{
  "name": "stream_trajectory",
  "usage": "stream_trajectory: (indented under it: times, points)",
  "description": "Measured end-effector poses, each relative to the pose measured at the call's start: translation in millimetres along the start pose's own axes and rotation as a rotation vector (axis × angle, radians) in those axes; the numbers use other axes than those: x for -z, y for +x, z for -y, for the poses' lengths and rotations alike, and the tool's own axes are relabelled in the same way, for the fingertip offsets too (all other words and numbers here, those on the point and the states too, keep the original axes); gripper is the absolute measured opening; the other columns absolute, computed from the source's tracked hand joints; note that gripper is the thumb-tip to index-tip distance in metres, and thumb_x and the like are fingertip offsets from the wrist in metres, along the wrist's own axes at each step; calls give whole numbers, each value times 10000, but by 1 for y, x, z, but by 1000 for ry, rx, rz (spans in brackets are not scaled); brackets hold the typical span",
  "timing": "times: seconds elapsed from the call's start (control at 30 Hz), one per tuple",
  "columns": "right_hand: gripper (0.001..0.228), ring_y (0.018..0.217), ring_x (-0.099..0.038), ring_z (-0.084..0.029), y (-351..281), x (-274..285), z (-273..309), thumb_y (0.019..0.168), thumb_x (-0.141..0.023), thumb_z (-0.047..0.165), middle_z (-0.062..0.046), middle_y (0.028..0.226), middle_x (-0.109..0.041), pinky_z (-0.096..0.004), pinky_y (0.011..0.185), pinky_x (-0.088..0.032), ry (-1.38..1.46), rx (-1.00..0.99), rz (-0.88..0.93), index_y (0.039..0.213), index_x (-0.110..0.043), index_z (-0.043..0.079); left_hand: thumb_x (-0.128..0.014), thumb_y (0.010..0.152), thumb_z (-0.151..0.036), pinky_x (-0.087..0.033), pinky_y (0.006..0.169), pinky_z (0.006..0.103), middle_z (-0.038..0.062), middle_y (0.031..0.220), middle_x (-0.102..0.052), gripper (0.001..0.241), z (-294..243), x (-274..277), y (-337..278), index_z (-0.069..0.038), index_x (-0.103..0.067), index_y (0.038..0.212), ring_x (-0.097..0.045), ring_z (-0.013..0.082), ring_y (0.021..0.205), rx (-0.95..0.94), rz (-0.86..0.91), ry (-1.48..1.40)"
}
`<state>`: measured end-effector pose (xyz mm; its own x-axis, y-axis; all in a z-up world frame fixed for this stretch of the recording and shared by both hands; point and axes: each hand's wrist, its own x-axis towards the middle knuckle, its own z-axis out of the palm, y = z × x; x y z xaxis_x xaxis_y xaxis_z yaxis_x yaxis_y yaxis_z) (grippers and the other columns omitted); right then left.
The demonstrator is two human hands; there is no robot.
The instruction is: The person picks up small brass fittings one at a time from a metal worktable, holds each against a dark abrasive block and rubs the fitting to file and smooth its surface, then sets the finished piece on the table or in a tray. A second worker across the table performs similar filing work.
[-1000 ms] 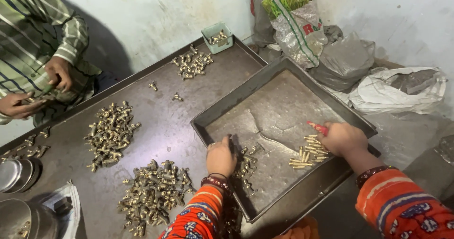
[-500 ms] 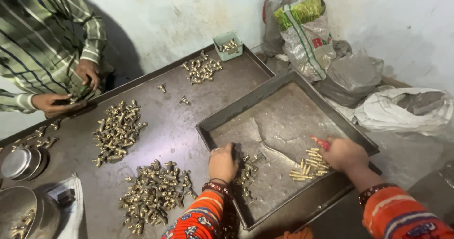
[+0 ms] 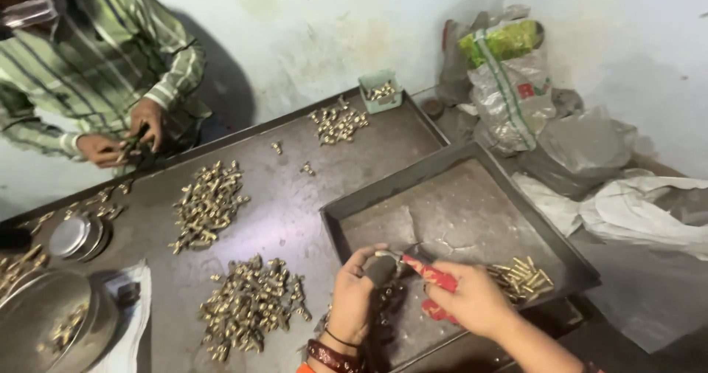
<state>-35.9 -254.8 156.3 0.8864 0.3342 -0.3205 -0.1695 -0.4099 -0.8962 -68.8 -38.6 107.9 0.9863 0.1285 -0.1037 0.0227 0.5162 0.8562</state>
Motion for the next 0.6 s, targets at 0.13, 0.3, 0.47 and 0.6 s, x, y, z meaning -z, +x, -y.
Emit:
stream_trajectory:
  times: [0.13,0.3,0.47,0.6]
  points:
    - [188,555,-690,-101,-11,4,19,843,-716,190,-51,650,-759,-293,526,-542,-120,28,69,968,-764,59,-624,896,59,-560,791,267,105,1054,-749,343,-32,-16,-23,18,-651,1236,-706,151,896,10,17,-51]
    - [194,570,-689,-92,-15,-1,21,841,-741,204,-65,654,-768,-301,546,-557,-111,28,120,966,-764,58,-661,889,21,-569,832,277,111,1066,-768,310,-38,-17,-40,6,-644,1199,-718,157,923,-8,-8,-132]
    - [168,606,-715,-126,-12,-14,6,847,-731,195,-43,677,-766,-316,573,-568,-327,335,39,967,-748,79,-669,925,-67,-568,853,272,113,1068,-758,287,-53,-34,-52,26,-639,1194,-713,152,936,-35,68,1]
    - [145,717,-700,-226,-28,-57,-15,919,-716,251,-53,777,-727,-353,643,-538,-756,722,-26,970,-685,119,-598,1025,-241,-527,725,283,153,1027,-758,326,-35,-32,-56,30,-633,1201,-690,191,818,46,37,-269]
